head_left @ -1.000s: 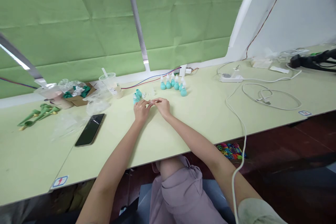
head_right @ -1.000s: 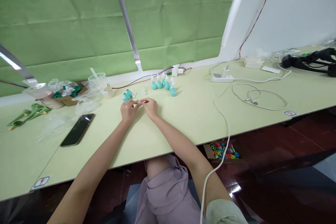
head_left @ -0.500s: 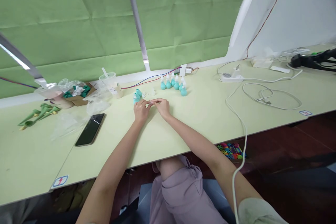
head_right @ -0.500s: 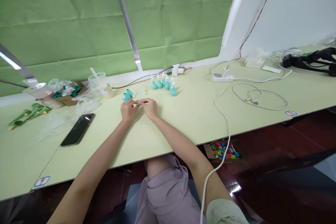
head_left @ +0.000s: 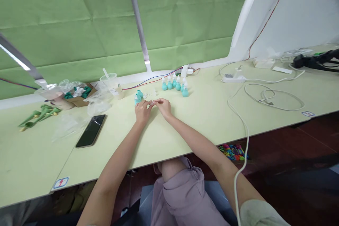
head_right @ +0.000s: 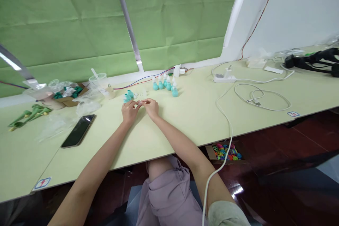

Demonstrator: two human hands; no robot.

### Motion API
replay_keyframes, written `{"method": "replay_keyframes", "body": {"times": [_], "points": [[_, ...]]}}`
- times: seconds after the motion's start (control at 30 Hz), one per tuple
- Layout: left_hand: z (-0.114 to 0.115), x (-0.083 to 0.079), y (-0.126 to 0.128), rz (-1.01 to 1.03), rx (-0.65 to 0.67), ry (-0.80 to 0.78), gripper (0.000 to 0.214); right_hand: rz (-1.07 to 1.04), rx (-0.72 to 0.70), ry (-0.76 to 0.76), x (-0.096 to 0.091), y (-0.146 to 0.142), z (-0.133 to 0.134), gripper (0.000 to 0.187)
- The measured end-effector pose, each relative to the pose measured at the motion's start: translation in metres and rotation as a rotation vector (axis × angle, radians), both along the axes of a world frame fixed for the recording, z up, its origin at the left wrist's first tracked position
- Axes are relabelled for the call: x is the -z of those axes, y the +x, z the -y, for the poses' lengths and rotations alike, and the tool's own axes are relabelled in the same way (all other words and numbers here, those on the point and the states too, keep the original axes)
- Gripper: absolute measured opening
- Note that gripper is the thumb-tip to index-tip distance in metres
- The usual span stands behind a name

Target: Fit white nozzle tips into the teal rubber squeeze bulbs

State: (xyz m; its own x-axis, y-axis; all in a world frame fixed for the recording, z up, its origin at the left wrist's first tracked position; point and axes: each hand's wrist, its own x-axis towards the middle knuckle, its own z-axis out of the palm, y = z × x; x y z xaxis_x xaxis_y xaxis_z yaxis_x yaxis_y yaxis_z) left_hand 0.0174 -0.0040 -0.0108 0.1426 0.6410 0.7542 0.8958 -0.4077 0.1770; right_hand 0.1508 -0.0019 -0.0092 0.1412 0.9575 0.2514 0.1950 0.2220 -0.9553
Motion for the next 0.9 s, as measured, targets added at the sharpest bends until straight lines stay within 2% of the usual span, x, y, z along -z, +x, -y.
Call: {"method": "replay_keyframes", "body": {"times": [0.2, 0.33, 0.47, 0.63, 0.9], "points": [[0.002, -0.003, 0.001, -0.035, 0.043, -0.030, 0.020, -0.156, -0.001, 0.031, 0.008, 0.002, -0.012, 0.017], [-0.001, -0.002, 0.000, -0.048, 0.083, -0.061, 0.024, -0.130, 0.018, 0.014, 0.010, 0.006, -0.016, 0.019], [-0.007, 0.002, -0.004, 0.005, 0.064, -0.083, 0.029, -0.069, 0.032, -0.001, 0.011, 0.010, -0.019, 0.018], [-0.010, 0.002, -0.013, 0.078, 0.024, -0.058, 0.028, 0.071, 0.051, -0.007, 0.008, 0.015, -0.018, 0.017], [-0.004, -0.014, -0.026, 0.169, -0.071, 0.040, 0.025, 0.480, 0.066, 0.033, 0.000, 0.009, -0.019, 0.012]]}}
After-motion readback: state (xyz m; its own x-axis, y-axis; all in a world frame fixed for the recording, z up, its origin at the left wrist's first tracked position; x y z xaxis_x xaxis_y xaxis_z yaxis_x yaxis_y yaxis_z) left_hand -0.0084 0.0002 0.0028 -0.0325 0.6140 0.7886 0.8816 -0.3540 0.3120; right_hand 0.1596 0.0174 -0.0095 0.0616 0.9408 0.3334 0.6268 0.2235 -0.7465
